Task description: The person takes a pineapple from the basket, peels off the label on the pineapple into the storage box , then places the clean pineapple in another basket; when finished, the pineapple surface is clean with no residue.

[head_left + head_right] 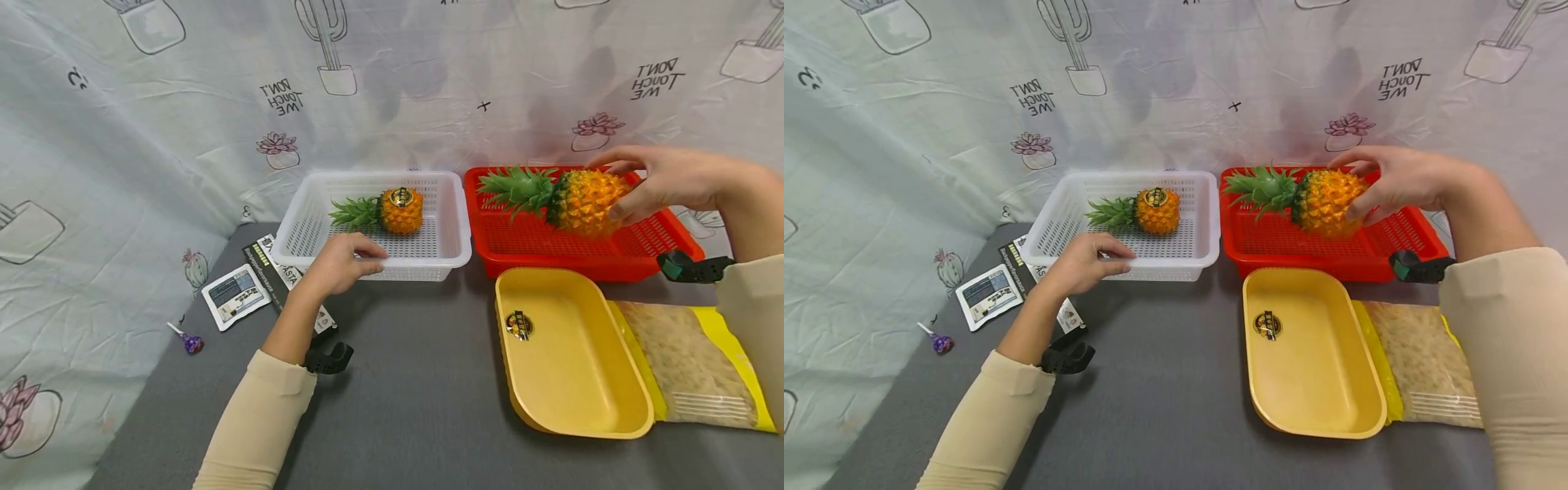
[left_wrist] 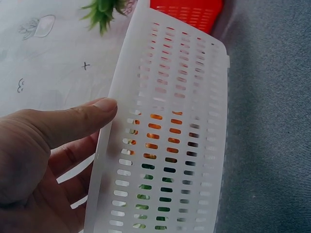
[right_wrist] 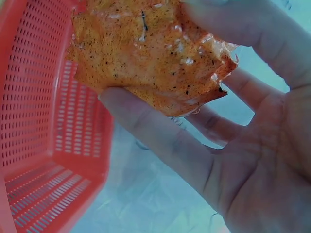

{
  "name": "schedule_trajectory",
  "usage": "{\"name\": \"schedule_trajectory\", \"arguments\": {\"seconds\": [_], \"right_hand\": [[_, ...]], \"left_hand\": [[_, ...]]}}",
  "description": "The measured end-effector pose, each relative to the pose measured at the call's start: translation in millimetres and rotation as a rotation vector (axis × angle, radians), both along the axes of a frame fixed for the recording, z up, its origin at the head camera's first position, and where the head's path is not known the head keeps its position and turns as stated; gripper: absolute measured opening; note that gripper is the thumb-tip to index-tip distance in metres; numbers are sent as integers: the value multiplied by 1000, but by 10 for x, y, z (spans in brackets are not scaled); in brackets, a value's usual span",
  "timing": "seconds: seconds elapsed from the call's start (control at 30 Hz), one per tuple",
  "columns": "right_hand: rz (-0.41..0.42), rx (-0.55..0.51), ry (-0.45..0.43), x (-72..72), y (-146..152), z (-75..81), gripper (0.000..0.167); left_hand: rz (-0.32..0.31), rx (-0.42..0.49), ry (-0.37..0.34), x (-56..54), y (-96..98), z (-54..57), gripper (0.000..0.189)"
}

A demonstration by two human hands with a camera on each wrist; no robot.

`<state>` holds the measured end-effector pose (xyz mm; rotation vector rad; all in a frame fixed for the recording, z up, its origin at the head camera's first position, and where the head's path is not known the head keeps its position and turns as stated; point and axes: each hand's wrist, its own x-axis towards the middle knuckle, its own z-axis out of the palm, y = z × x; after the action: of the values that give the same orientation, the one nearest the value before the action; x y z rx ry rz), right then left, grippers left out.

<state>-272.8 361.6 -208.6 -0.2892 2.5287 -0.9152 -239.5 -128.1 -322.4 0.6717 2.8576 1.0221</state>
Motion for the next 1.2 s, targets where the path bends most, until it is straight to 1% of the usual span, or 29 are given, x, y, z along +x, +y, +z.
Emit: {"name": "schedule_trajectory", "arguments": {"seconds": [0.07,0.2,0.3,0.4,0.5,0.63,0.73,0.83,0.87,1.03,1.2], "right_hand": [[-13,-22,-21,-79,42,-42,85],[-7,-16,-49,-254,60,-131,84],[-3,-12,-78,-363,59,-213,84],[-16,-24,-124,-428,85,-293,84],[-30,-7,-164,-484,93,-370,85],[-32,66,-220,-556,65,-435,88],[-22,110,-249,-590,67,-479,89],[-34,122,-235,-617,81,-527,87],[-26,132,-245,-629,94,-536,87],[-38,92,-267,-701,114,-633,87],[-89,42,-208,-747,146,-736,89]], "left_hand": [[2,4,8,9,-12,-8,22],[27,5,13,54,-55,-30,22],[46,3,0,91,-78,-59,22],[46,-2,6,105,-81,-98,23],[58,-5,14,120,-94,-116,22],[79,-8,14,135,-124,-124,21],[66,-5,24,126,-112,-121,22],[54,4,35,101,-78,-121,22],[52,7,37,92,-66,-123,22],[51,11,13,80,-40,-95,22],[42,26,0,59,-30,-60,22]]}}
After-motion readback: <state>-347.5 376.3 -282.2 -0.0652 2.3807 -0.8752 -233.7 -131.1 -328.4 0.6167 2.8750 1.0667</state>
